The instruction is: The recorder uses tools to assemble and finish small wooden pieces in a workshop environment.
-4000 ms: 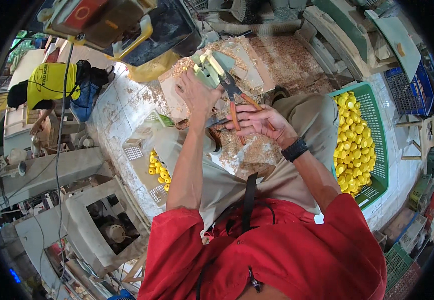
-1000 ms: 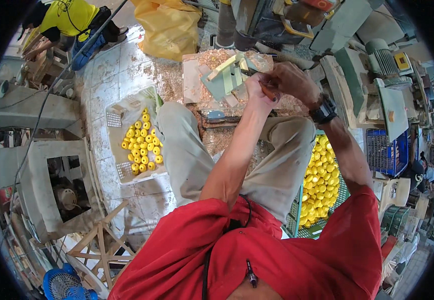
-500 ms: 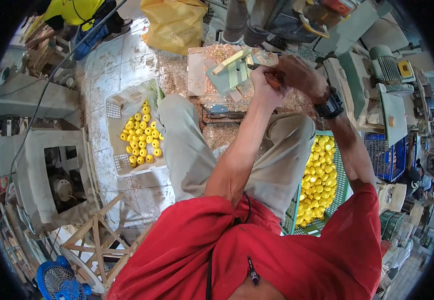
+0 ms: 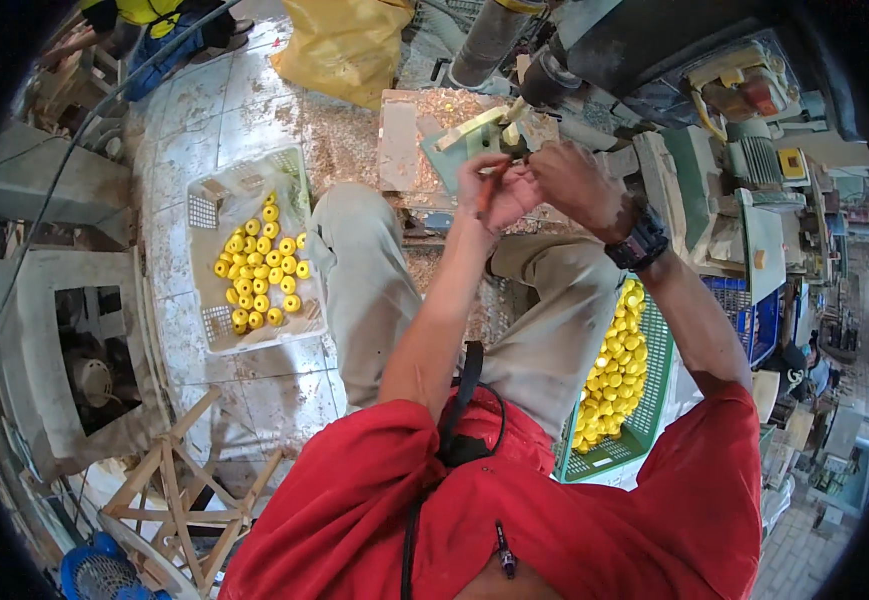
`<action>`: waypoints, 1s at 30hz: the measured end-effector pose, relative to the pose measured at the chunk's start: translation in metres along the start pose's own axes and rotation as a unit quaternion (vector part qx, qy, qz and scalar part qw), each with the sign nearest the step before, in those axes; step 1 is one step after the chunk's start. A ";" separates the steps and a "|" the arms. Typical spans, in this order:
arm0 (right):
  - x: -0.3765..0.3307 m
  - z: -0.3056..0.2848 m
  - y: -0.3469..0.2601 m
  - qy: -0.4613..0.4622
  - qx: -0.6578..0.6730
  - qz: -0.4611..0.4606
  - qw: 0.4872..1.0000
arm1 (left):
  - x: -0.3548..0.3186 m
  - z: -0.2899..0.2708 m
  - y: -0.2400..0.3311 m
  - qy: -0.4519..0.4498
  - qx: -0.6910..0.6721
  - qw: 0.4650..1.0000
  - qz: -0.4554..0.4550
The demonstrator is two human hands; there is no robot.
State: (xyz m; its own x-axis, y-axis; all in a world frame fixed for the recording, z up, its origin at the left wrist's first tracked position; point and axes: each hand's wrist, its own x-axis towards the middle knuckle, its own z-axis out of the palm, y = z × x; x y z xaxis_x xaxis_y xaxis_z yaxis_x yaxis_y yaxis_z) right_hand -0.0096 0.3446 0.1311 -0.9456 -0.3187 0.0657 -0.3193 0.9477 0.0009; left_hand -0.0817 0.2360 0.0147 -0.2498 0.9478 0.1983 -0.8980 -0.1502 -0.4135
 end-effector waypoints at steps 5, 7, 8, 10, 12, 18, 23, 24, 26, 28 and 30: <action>0.007 0.008 -0.007 0.046 -0.007 0.026 0.999 | -0.008 0.013 0.013 0.032 0.064 0.997 0.008; 0.003 0.012 -0.002 0.070 -0.007 0.064 0.995 | 0.001 0.016 0.004 0.081 0.131 0.987 0.045; -0.001 0.013 0.001 0.090 -0.003 0.086 0.992 | 0.004 0.017 0.000 0.113 0.156 0.979 0.061; 0.003 0.004 -0.006 0.121 0.002 0.152 0.981 | 0.010 0.019 -0.010 0.120 0.127 0.981 0.080; 0.010 -0.006 -0.019 0.140 0.000 0.235 0.962 | 0.019 -0.001 -0.005 0.110 0.046 0.991 0.060; -0.006 -0.002 -0.014 0.094 0.141 0.380 0.909 | 0.024 0.004 -0.020 0.103 0.016 0.994 0.041; -0.021 0.022 0.012 0.141 0.266 0.336 0.893 | 0.031 -0.019 -0.008 -0.003 0.019 1.000 -0.023; -0.022 0.021 0.013 0.128 0.259 0.340 0.895 | 0.029 -0.016 -0.010 -0.004 0.009 1.000 -0.024; -0.023 0.018 0.013 0.123 0.232 0.335 0.905 | 0.030 -0.009 -0.016 0.051 0.022 0.998 0.009; -0.024 0.020 0.011 0.146 0.192 0.319 0.917 | 0.029 -0.002 -0.020 0.167 0.070 0.981 0.065; -0.023 0.022 0.007 0.196 0.137 0.291 0.926 | 0.026 0.004 -0.022 0.278 0.116 0.948 0.105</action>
State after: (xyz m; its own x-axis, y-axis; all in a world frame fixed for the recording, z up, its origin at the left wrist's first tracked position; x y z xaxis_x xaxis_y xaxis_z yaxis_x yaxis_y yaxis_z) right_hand 0.0088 0.3585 0.1079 -0.8843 0.3280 0.3323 0.1838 0.8988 -0.3980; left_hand -0.0702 0.2631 0.0320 -0.2607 0.8819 -0.3928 -0.9211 -0.3491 -0.1723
